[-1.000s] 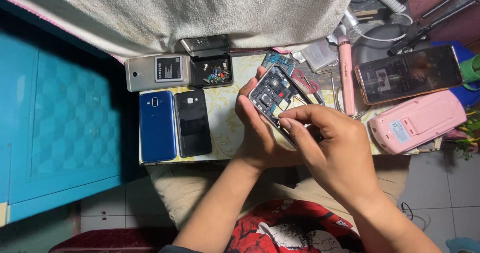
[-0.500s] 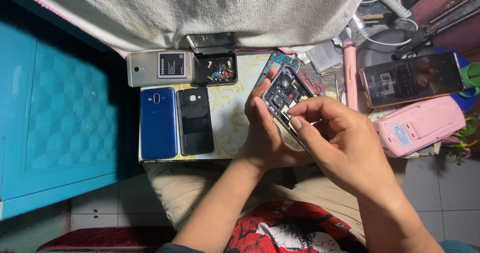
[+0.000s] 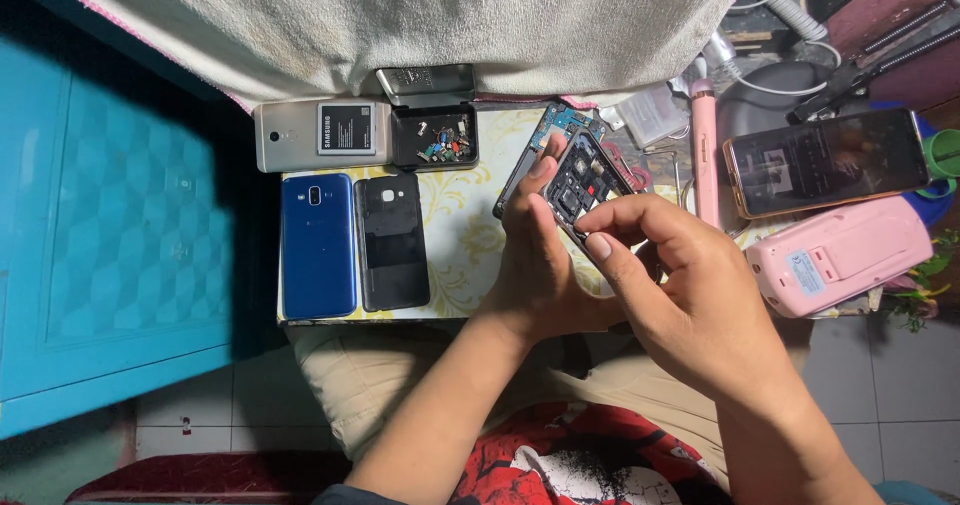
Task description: Removing the motherboard and internal frame from a smartphone using a prying tool.
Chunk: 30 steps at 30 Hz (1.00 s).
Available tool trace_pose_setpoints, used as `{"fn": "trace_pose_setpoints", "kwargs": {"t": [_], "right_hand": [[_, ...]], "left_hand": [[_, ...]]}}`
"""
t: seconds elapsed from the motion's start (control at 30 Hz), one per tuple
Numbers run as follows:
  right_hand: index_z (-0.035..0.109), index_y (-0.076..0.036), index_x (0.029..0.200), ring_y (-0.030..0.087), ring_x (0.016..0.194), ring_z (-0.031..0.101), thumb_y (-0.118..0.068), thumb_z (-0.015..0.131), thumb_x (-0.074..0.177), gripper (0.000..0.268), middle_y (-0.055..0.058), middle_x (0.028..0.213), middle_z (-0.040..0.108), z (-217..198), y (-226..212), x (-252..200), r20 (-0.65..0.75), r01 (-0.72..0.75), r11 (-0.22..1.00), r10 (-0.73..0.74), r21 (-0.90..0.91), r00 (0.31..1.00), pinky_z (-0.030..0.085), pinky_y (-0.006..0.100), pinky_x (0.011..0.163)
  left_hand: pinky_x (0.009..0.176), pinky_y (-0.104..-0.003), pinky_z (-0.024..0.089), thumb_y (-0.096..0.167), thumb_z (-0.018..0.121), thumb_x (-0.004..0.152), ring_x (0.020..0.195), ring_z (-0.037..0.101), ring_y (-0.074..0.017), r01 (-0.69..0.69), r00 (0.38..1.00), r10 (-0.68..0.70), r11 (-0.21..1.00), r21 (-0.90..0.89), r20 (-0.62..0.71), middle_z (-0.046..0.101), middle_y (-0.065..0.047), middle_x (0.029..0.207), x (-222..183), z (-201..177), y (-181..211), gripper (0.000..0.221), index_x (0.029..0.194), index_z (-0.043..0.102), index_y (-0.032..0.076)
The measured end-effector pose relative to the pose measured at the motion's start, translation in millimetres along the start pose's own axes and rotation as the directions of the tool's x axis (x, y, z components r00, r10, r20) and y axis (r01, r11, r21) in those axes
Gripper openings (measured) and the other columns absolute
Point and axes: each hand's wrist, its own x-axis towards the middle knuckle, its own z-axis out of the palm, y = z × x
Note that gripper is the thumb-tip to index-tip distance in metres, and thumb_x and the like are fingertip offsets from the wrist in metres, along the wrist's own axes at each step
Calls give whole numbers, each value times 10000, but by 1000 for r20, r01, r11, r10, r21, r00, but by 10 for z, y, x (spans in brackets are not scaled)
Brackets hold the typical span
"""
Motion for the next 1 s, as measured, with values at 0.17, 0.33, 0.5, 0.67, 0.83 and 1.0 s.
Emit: {"fn": "trace_pose_setpoints", "kwargs": {"t": [0.17, 0.33, 0.5, 0.67, 0.83, 1.0], "right_hand": [[742, -106, 1081, 129, 858, 675, -161, 615, 973, 175, -6, 994, 768, 25, 53, 0, -6, 161, 981, -163, -104, 987, 471, 274, 683], [719, -42, 1070, 213, 895, 691, -48, 635, 959, 139, 67, 978, 746, 78, 50, 1, -51, 324, 937, -332, -128, 942, 502, 313, 788], [714, -28, 1092, 228, 912, 686, -112, 730, 943, 172, 115, 1018, 702, 158, 59, -32, -106, 378, 919, -389, -108, 915, 512, 312, 782], [755, -104, 1108, 187, 968, 647, -150, 723, 942, 174, 88, 1058, 679, 213, 142, -35, -139, 309, 951, -307, -7, 941, 469, 278, 781], [790, -119, 1071, 170, 984, 645, -128, 740, 915, 164, 64, 1041, 657, 253, 161, -48, -174, 232, 972, -220, 49, 960, 476, 280, 880], [792, -112, 1052, 177, 959, 661, -111, 756, 905, 152, 71, 1018, 681, 266, 146, -59, -195, 231, 973, -223, 19, 955, 490, 283, 855]], "left_hand": [[1308, -627, 375, 181, 538, 989, 1523, 350, -507, 10, 999, -10, 1000, 8, -36, 232, -224, 1542, -3, 52, 15, 911, 1666, -70, 149], [1317, -629, 388, 131, 631, 985, 1549, 331, -473, 58, 995, -53, 996, 64, -80, 161, -205, 1612, -56, 89, 5, 993, 1666, -92, 148], [1332, -634, 358, 161, 582, 1047, 1599, 233, -450, 139, 984, -151, 982, -126, -90, 54, -146, 1645, -235, 200, -55, 956, 1649, -158, 215], [1330, -631, 335, 308, 476, 1129, 1606, 209, -465, 229, 967, -248, 948, -221, -61, 60, -274, 1657, -288, 188, -47, 797, 1633, -127, 174], [1321, -570, 273, 337, 434, 1158, 1591, 211, -397, 334, 911, -411, 790, -513, -39, 120, -344, 1656, -341, 232, -38, 612, 1596, 53, 143], [1323, -588, 255, 377, 350, 1156, 1582, 211, -439, 324, 910, -404, 830, -454, -88, 77, -276, 1664, -335, 239, -31, 586, 1603, 32, 169]]}}
